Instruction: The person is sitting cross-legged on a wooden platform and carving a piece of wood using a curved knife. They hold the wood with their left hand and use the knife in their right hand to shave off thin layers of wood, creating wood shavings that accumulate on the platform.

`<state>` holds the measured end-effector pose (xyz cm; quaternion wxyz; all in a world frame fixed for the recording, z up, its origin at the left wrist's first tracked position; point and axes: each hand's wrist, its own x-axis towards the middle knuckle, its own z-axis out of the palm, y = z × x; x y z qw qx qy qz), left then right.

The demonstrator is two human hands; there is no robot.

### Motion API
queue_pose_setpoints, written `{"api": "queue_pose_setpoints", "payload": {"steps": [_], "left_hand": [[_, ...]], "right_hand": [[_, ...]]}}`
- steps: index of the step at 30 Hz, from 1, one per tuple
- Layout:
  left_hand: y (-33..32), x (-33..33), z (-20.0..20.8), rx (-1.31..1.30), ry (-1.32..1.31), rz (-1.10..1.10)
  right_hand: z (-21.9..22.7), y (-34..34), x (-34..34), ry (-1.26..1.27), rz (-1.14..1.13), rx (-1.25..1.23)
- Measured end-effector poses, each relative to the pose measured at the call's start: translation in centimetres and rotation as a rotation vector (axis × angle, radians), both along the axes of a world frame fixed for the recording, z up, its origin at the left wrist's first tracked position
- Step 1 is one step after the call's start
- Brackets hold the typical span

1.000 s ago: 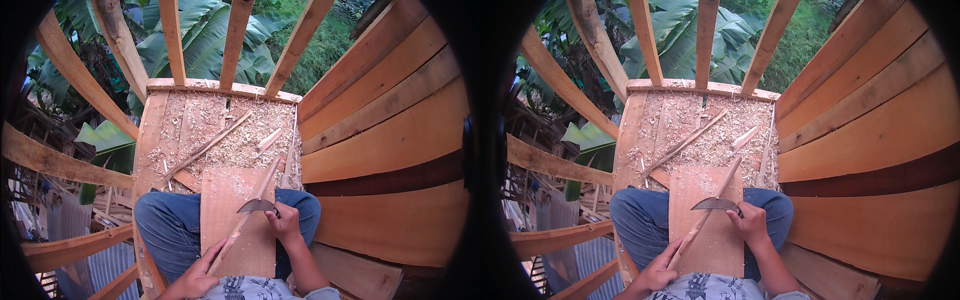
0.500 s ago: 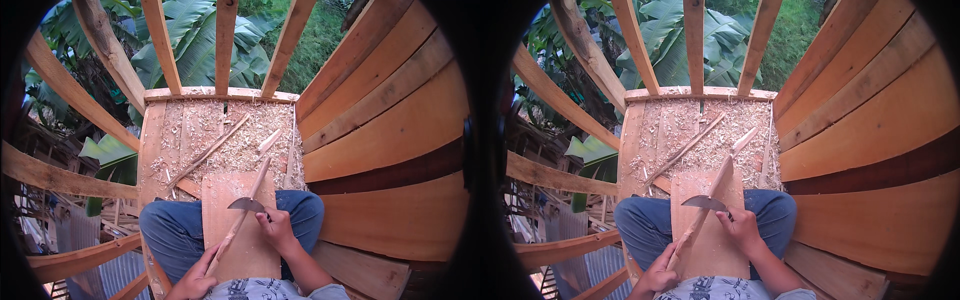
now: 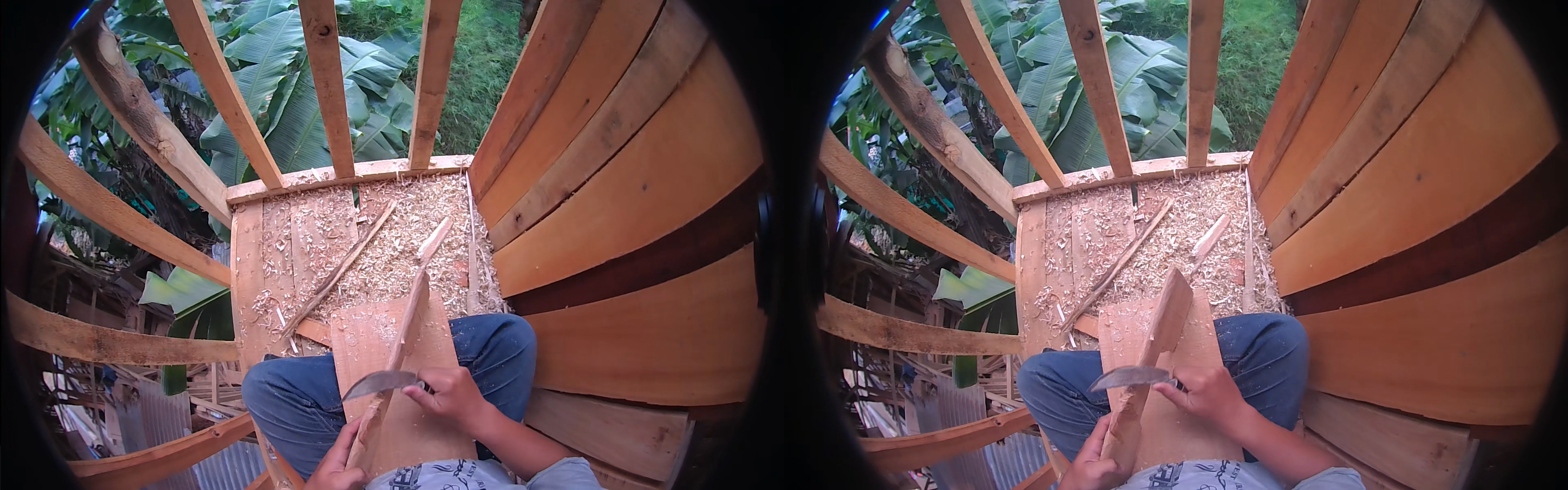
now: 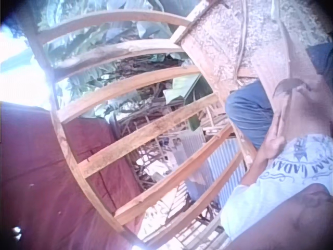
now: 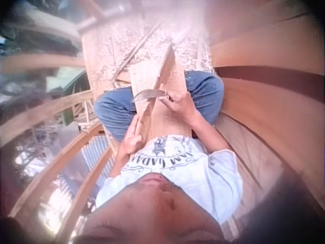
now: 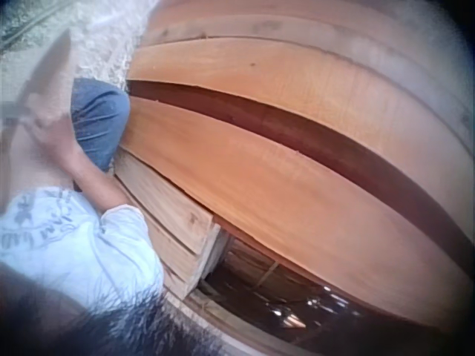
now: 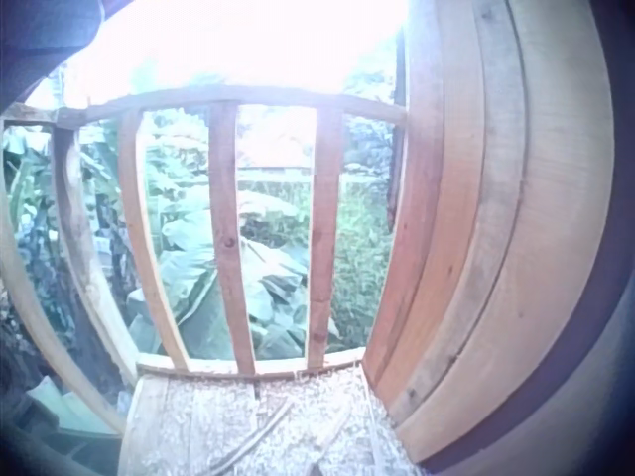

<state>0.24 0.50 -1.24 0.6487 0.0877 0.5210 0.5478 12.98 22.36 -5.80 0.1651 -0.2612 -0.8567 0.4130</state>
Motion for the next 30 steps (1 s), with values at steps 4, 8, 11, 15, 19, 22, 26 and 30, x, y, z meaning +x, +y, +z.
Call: {"api": "queue_pose_setpoints", "payload": {"steps": [4, 8, 11, 15, 19, 22, 26, 30], "left_hand": [[-0.2, 1.1, -1.0, 0.161, 0.093, 0.052], [0.3, 0.6, 0.3, 0.107, 0.106, -0.010], [0.0, 0.7, -0.1, 0.121, 0.075, 0.021], [0.3, 1.1, -0.7, 0.189, 0.162, 0.024], [-0.7, 1.5, -0.8, 0.109, 0.139, 0.043], [0.2, 1.2, 0.4, 0.058, 0.091, 0.042], [-0.9, 1.5, -0.3, -0.012, 0.065, 0.072], [0.7, 1.8, 0.5, 0.171, 0.180, 0.052]], "right_hand": [[-0.4, 0.8, 0.4, 0.015, 0.064, 0.054], [-1.6, 3.9, 0.3, -0.058, -0.128, 0.177], [-1.2, 2.6, -0.1, -0.002, -0.099, 0.082], [-0.4, -0.3, 0.6, 0.070, 0.104, 0.050], [-0.5, 4.0, 0.4, -0.002, -0.027, 0.280], [-1.6, 5.0, 0.3, 0.038, -0.125, 0.265], [0.0, 1.5, 0.2, 0.020, -0.056, 0.038], [0.0, 0.6, 0.8, 0.018, 0.058, 0.089]]}}
